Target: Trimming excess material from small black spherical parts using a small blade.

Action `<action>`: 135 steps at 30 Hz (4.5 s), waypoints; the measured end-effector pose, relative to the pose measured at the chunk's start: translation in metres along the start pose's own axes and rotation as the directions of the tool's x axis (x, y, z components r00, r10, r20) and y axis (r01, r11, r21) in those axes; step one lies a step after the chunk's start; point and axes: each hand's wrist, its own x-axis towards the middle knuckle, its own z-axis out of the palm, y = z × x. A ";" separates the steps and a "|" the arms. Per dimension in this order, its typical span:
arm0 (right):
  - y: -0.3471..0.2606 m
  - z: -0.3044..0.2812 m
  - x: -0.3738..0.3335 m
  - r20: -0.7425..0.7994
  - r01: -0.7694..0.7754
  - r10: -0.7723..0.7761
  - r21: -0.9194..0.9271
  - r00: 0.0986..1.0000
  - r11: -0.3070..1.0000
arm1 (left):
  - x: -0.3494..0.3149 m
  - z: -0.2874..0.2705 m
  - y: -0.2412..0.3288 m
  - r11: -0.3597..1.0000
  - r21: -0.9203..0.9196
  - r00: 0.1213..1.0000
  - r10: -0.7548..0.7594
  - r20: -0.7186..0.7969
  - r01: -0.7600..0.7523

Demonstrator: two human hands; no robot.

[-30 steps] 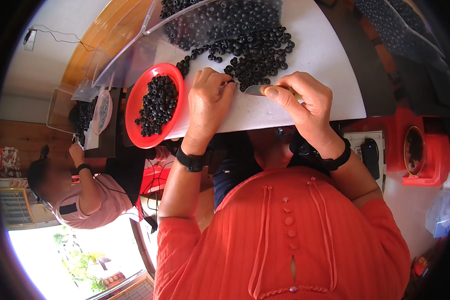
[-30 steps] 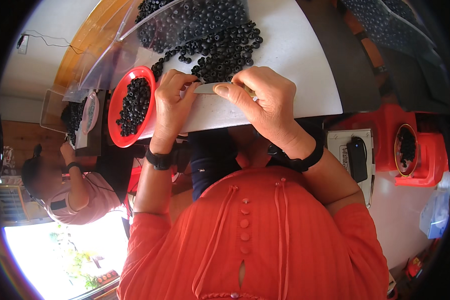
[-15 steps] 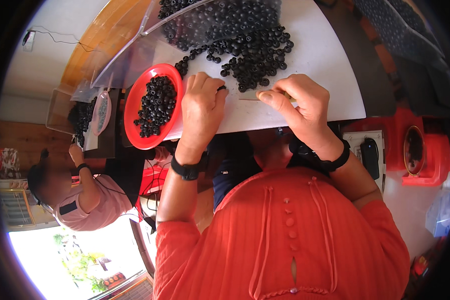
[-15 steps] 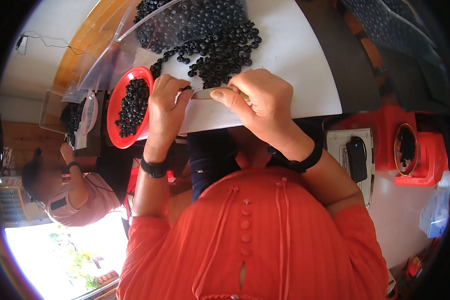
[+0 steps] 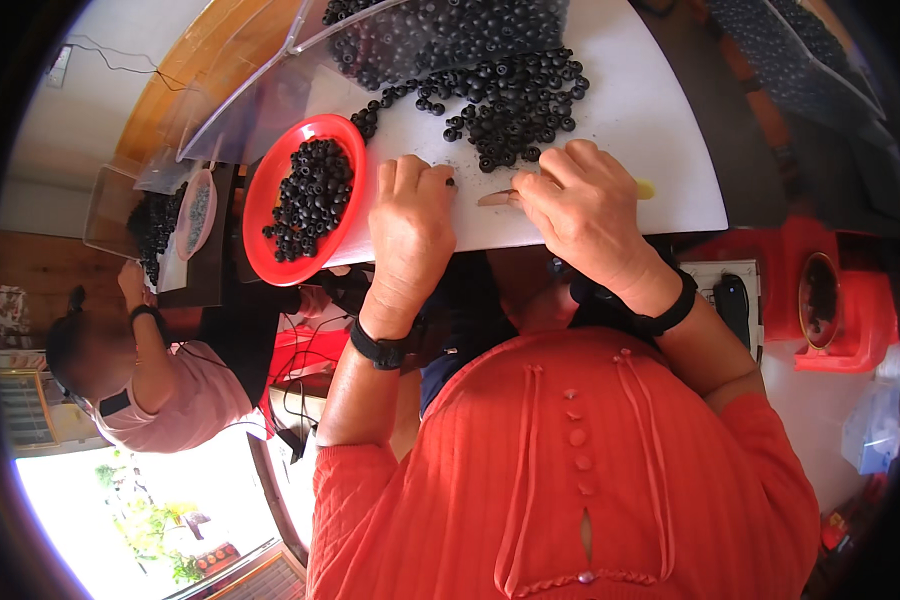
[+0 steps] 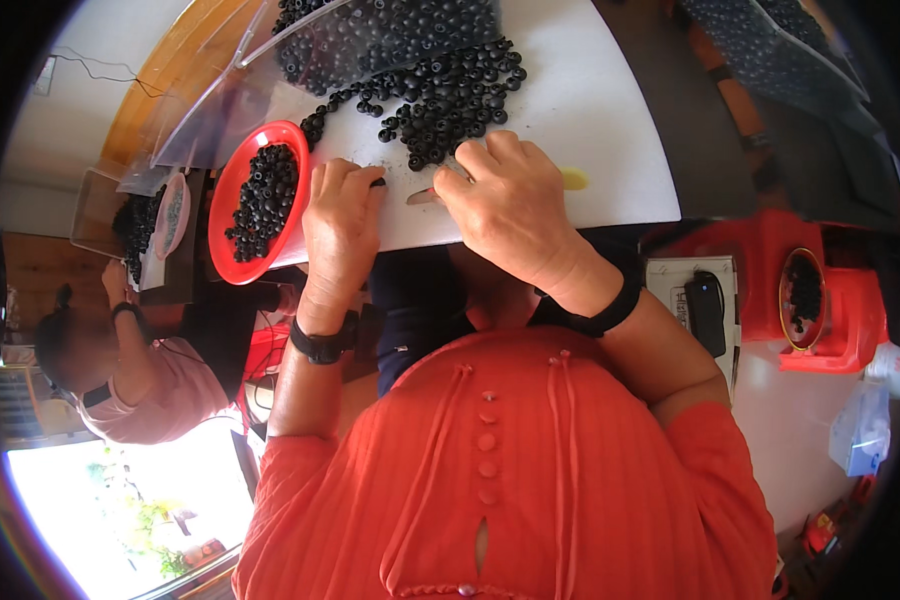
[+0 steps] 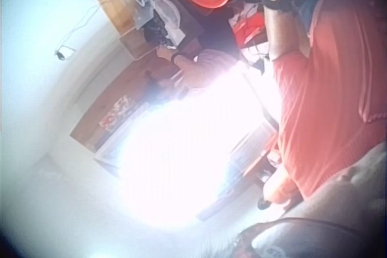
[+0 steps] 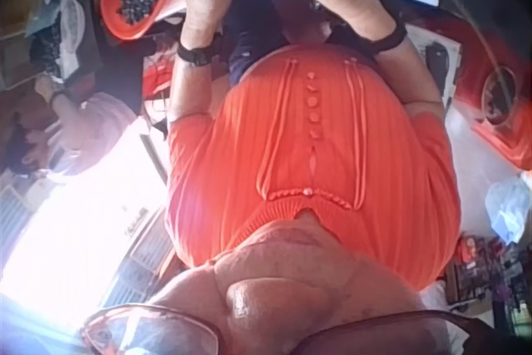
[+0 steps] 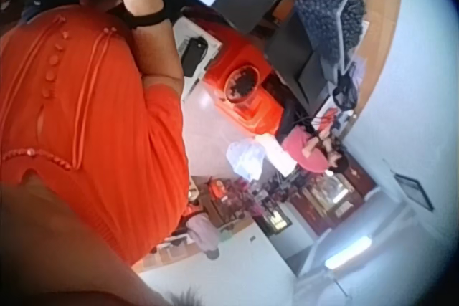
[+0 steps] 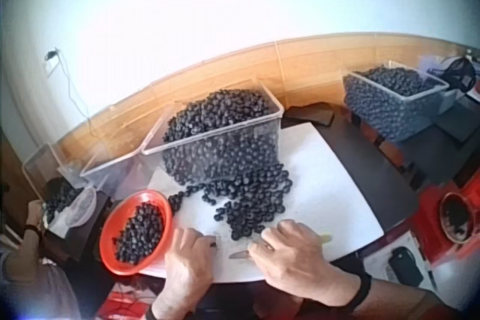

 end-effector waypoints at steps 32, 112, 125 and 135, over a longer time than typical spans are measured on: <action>0.003 -0.006 0.013 0.070 -0.366 0.363 0.324 0.929 0.873 | -0.005 0.002 0.025 -0.141 -0.931 0.857 -0.363 0.366 0.338; 0.006 -0.013 0.010 -0.026 -0.377 0.490 0.603 0.871 0.703 | -0.001 -0.071 -0.077 0.860 -0.313 0.846 -0.480 -0.231 0.403; 0.005 -0.015 0.007 -0.074 -0.344 0.513 0.661 0.855 0.667 | 0.028 0.013 0.019 0.941 -0.302 0.988 -0.154 0.026 0.155; 0.008 -0.016 0.007 -0.116 -0.282 0.448 0.633 0.886 0.721 | 0.019 -0.004 -0.001 0.948 -0.314 0.998 -0.045 0.053 0.059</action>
